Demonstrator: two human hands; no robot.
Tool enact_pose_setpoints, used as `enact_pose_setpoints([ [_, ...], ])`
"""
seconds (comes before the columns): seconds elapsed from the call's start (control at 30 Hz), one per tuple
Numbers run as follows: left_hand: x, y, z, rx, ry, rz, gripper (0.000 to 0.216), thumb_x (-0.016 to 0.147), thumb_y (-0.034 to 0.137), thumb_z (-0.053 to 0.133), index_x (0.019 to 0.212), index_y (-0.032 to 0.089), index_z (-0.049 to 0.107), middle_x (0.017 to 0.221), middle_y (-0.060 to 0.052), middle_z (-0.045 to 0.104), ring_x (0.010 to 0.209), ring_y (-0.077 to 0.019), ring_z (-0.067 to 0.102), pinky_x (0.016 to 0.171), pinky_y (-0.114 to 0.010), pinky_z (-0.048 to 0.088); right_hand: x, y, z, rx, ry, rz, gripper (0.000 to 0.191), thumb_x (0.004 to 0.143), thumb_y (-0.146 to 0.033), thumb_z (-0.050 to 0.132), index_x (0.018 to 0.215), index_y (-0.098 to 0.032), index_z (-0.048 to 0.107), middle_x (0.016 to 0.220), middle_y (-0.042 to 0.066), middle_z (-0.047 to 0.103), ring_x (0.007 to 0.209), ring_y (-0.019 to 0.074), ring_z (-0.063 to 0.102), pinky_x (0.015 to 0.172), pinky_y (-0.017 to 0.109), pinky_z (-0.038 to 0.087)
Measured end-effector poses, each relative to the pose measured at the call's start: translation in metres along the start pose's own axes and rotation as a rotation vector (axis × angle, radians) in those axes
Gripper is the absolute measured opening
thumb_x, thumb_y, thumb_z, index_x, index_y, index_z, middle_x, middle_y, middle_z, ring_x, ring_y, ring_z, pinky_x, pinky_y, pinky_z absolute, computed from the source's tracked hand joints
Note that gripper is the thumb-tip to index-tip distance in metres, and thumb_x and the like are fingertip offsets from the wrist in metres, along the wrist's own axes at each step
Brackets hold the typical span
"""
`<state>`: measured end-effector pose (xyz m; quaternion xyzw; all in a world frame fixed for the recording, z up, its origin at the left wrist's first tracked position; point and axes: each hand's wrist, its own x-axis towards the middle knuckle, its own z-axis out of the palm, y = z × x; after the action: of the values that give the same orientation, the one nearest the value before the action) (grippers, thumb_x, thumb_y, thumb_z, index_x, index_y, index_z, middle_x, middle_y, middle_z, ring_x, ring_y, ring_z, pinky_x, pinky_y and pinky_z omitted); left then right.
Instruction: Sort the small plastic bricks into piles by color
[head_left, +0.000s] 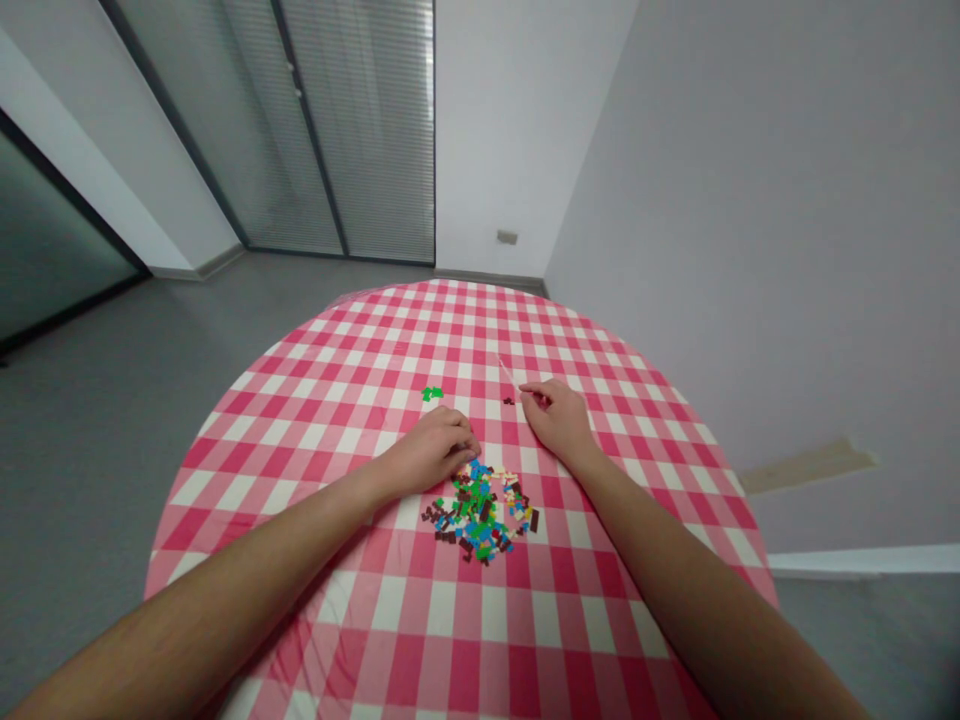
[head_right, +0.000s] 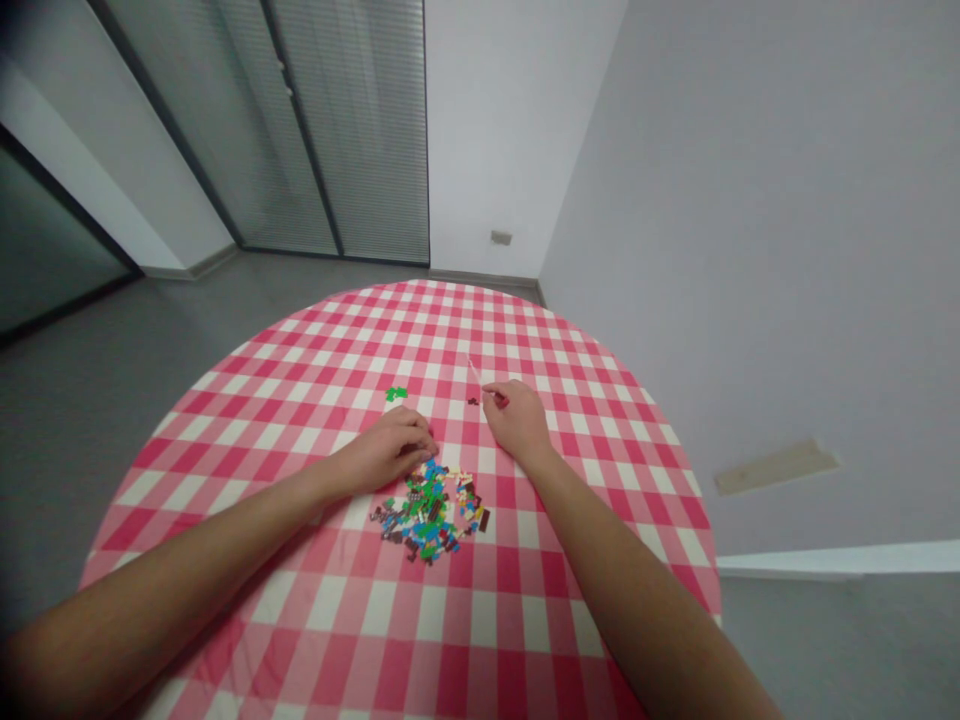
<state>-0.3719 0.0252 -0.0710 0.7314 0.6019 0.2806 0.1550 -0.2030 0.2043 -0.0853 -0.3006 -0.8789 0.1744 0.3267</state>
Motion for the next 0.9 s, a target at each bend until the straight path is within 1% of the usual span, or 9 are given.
enact_pose_setpoints([
  [0.1, -0.001, -0.001, 0.0, -0.005, -0.002, -0.005, 0.011, 0.091, 0.021, 0.06, 0.092, 0.02, 0.071, 0.093, -0.007, 0.064, 0.095, -0.0226, 0.055, 0.088, -0.039, 0.043, -0.001, -0.001, 0.001, 0.015, 0.01, -0.014, 0.022, 0.084, -0.028, 0.056, 0.09, -0.019, 0.076, 0.083, 0.009, 0.073, 0.075, 0.0227, 0.065, 0.071, 0.037, 0.051],
  [0.17, -0.001, -0.002, 0.001, -0.013, 0.008, -0.009, 0.011, 0.091, 0.022, 0.06, 0.09, 0.021, 0.072, 0.092, -0.007, 0.063, 0.094, -0.0224, 0.055, 0.088, -0.039, 0.043, -0.001, 0.0, 0.001, 0.021, 0.017, -0.022, 0.021, 0.084, -0.028, 0.056, 0.089, -0.02, 0.075, 0.082, 0.008, 0.073, 0.073, 0.0222, 0.065, 0.07, 0.036, 0.051],
  [0.3, 0.0, -0.003, 0.003, -0.093, 0.068, -0.027, 0.013, 0.092, 0.025, 0.058, 0.087, 0.021, 0.069, 0.089, -0.006, 0.065, 0.091, -0.0217, 0.056, 0.089, -0.04, 0.043, -0.001, -0.002, 0.0, 0.015, 0.04, -0.067, 0.02, 0.086, -0.026, 0.055, 0.09, -0.02, 0.074, 0.081, 0.008, 0.072, 0.073, 0.0216, 0.064, 0.069, 0.035, 0.05],
  [0.37, 0.0, -0.003, 0.003, -0.175, 0.128, -0.083, 0.014, 0.093, 0.025, 0.056, 0.086, 0.021, 0.068, 0.088, -0.005, 0.067, 0.088, -0.0205, 0.058, 0.087, -0.039, 0.043, -0.002, -0.006, -0.002, -0.004, 0.047, -0.151, 0.02, 0.088, -0.025, 0.055, 0.092, -0.02, 0.073, 0.081, 0.007, 0.071, 0.075, 0.0216, 0.063, 0.07, 0.036, 0.049],
  [0.5, 0.0, -0.007, 0.005, -0.318, 0.247, -0.214, 0.014, 0.092, 0.024, 0.052, 0.087, 0.021, 0.065, 0.09, -0.004, 0.069, 0.085, -0.0185, 0.059, 0.082, -0.035, 0.046, -0.009, -0.023, -0.002, 0.009, 0.012, -0.391, 0.019, 0.092, -0.024, 0.055, 0.093, -0.018, 0.072, 0.078, 0.007, 0.07, 0.075, 0.021, 0.061, 0.073, 0.036, 0.048],
  [0.57, 0.0, -0.008, 0.005, -0.36, 0.272, -0.24, 0.014, 0.092, 0.025, 0.052, 0.088, 0.021, 0.065, 0.091, -0.005, 0.069, 0.085, -0.0181, 0.06, 0.081, -0.034, 0.046, -0.015, -0.032, 0.0, 0.033, -0.031, -0.496, 0.019, 0.093, -0.027, 0.056, 0.096, -0.018, 0.072, 0.079, 0.007, 0.071, 0.076, 0.0204, 0.061, 0.073, 0.035, 0.049],
  [0.63, 0.0, -0.009, 0.005, -0.387, 0.274, -0.244, 0.015, 0.092, 0.027, 0.052, 0.088, 0.021, 0.065, 0.091, -0.005, 0.069, 0.086, -0.0183, 0.06, 0.081, -0.034, 0.047, -0.02, -0.039, 0.003, 0.043, -0.075, -0.55, 0.019, 0.094, -0.029, 0.057, 0.097, -0.019, 0.072, 0.081, 0.007, 0.071, 0.077, 0.02, 0.06, 0.072, 0.034, 0.049],
  [0.77, 0.001, -0.007, 0.004, -0.421, 0.264, -0.253, 0.016, 0.091, 0.028, 0.053, 0.087, 0.02, 0.066, 0.087, -0.005, 0.069, 0.083, -0.0179, 0.061, 0.079, -0.033, 0.047, -0.022, -0.044, 0.009, 0.04, -0.14, -0.542, 0.018, 0.095, -0.03, 0.056, 0.096, -0.022, 0.072, 0.082, 0.005, 0.072, 0.078, 0.0199, 0.06, 0.072, 0.035, 0.048],
  [0.9, 0.002, -0.009, 0.008, -0.485, 0.293, -0.282, 0.011, 0.089, 0.029, 0.058, 0.088, 0.019, 0.062, 0.083, -0.004, 0.067, 0.076, -0.0159, 0.06, 0.072, -0.031, 0.047, -0.02, -0.041, 0.011, 0.068, -0.156, -0.522, 0.016, 0.094, -0.03, 0.058, 0.095, -0.024, 0.073, 0.083, 0.005, 0.073, 0.079, 0.0196, 0.062, 0.074, 0.035, 0.049],
])
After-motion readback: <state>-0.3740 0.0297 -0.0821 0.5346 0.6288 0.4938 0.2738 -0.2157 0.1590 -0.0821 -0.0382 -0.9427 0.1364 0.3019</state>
